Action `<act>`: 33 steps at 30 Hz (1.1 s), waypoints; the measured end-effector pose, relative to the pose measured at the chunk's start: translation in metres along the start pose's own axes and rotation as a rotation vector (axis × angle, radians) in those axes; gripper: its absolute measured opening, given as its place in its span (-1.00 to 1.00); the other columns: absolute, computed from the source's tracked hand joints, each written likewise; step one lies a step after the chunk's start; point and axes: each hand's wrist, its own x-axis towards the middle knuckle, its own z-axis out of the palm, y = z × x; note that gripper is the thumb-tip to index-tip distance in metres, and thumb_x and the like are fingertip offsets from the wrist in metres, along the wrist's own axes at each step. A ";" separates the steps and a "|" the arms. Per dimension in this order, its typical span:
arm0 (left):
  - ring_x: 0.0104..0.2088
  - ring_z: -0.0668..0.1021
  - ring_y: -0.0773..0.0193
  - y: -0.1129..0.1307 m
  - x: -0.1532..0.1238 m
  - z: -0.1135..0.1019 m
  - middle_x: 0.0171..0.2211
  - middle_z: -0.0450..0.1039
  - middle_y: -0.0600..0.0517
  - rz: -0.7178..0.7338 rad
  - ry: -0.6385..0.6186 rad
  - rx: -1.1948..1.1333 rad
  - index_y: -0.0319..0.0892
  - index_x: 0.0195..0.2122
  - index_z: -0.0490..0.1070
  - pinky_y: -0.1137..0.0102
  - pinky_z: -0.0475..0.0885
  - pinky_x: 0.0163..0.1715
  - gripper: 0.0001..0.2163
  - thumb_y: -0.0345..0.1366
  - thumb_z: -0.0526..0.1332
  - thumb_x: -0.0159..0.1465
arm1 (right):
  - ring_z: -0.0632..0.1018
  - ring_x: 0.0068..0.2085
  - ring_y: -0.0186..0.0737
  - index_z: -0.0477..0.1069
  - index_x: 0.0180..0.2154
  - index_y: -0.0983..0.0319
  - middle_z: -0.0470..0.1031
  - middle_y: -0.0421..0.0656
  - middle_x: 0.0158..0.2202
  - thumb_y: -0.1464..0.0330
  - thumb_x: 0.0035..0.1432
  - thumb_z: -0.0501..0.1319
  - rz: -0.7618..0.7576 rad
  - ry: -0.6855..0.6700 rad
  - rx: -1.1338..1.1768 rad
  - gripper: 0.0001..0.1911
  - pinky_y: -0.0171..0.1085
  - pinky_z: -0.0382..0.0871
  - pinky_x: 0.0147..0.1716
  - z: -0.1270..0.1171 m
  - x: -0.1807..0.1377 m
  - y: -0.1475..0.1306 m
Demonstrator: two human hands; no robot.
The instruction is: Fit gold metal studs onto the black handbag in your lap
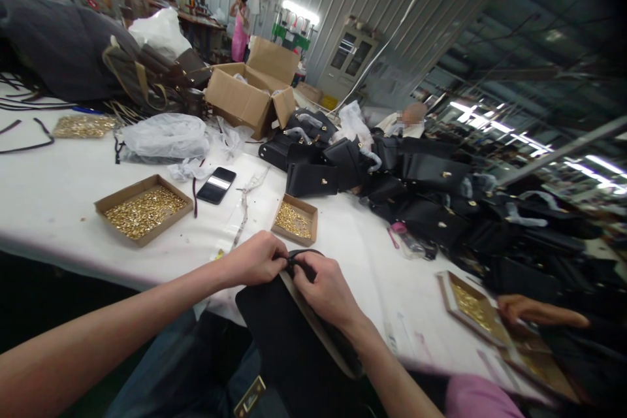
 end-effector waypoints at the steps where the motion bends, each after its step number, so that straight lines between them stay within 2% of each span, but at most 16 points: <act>1: -0.50 0.40 0.31 0.001 0.001 0.000 -0.52 0.49 0.09 -0.003 0.014 0.007 -0.20 -0.32 0.63 0.33 0.14 -0.45 -0.85 -0.40 0.25 0.30 | 0.64 -0.16 -0.13 0.64 -0.12 0.15 0.69 -0.16 -0.16 0.44 0.40 0.25 0.004 -0.008 0.005 -0.82 -0.18 0.47 -0.10 -0.001 0.000 0.000; 8: -0.50 0.30 0.30 0.003 0.005 0.003 -0.57 0.32 0.11 -0.028 0.004 -0.021 -0.20 -0.44 0.52 0.31 0.09 -0.46 -0.82 -0.37 0.22 0.32 | 0.65 -0.04 -0.09 0.67 -0.04 0.14 0.70 -0.13 -0.05 0.35 0.51 0.19 0.061 -0.090 0.136 -0.76 -0.17 0.50 0.02 -0.009 0.002 0.008; 12: -0.49 0.26 0.31 0.001 0.005 -0.001 -0.59 0.20 0.13 -0.008 -0.023 -0.019 -0.18 -0.52 0.35 0.31 0.08 -0.46 -0.75 -0.35 0.22 0.33 | 0.64 -0.06 -0.08 0.67 -0.01 0.14 0.69 -0.14 -0.11 0.31 0.52 0.19 0.095 -0.107 0.195 -0.74 -0.16 0.52 0.03 -0.008 0.001 0.014; 14: -0.49 0.26 0.32 -0.001 0.004 -0.003 -0.59 0.19 0.14 0.006 -0.059 -0.023 -0.18 -0.50 0.35 0.32 0.08 -0.47 -0.77 -0.36 0.21 0.33 | 0.64 -0.06 -0.07 0.68 -0.02 0.15 0.68 -0.14 -0.12 0.29 0.52 0.19 0.116 -0.117 0.220 -0.74 -0.14 0.52 0.06 -0.008 0.001 0.015; 18: -0.48 0.31 0.31 -0.006 0.005 -0.003 -0.56 0.26 0.15 0.002 -0.100 -0.041 -0.17 -0.45 0.43 0.34 0.13 -0.46 -0.83 -0.39 0.19 0.31 | 0.64 -0.03 -0.05 0.68 -0.03 0.17 0.69 -0.12 -0.08 0.28 0.50 0.20 0.154 -0.144 0.270 -0.73 -0.12 0.50 0.10 -0.007 0.004 0.016; 25: -0.48 0.38 0.28 -0.004 0.011 0.005 -0.55 0.42 0.09 -0.033 0.008 0.015 -0.18 -0.43 0.56 0.32 0.14 -0.44 -0.81 -0.43 0.19 0.28 | 0.63 -0.04 -0.04 0.67 -0.04 0.17 0.67 -0.13 -0.14 0.23 0.51 0.20 0.181 -0.105 0.275 -0.72 -0.12 0.51 0.08 -0.006 0.004 0.019; 29: -0.49 0.38 0.27 -0.004 0.012 0.005 -0.53 0.47 0.09 -0.073 0.026 -0.025 -0.17 -0.34 0.65 0.32 0.14 -0.46 -0.81 -0.42 0.21 0.29 | 0.62 0.01 -0.03 0.64 0.02 0.16 0.67 -0.12 -0.06 0.17 0.51 0.21 0.202 -0.084 0.295 -0.70 -0.12 0.47 0.11 -0.005 -0.001 0.018; 33: -0.47 0.43 0.28 -0.003 0.009 0.007 -0.51 0.50 0.07 -0.061 0.039 -0.024 -0.19 -0.38 0.62 0.34 0.16 -0.44 -0.82 -0.42 0.21 0.28 | 0.60 0.01 -0.02 0.64 0.01 0.17 0.66 -0.11 -0.06 0.00 0.47 0.27 0.342 -0.089 0.485 -0.59 -0.14 0.45 0.06 -0.005 -0.006 0.016</act>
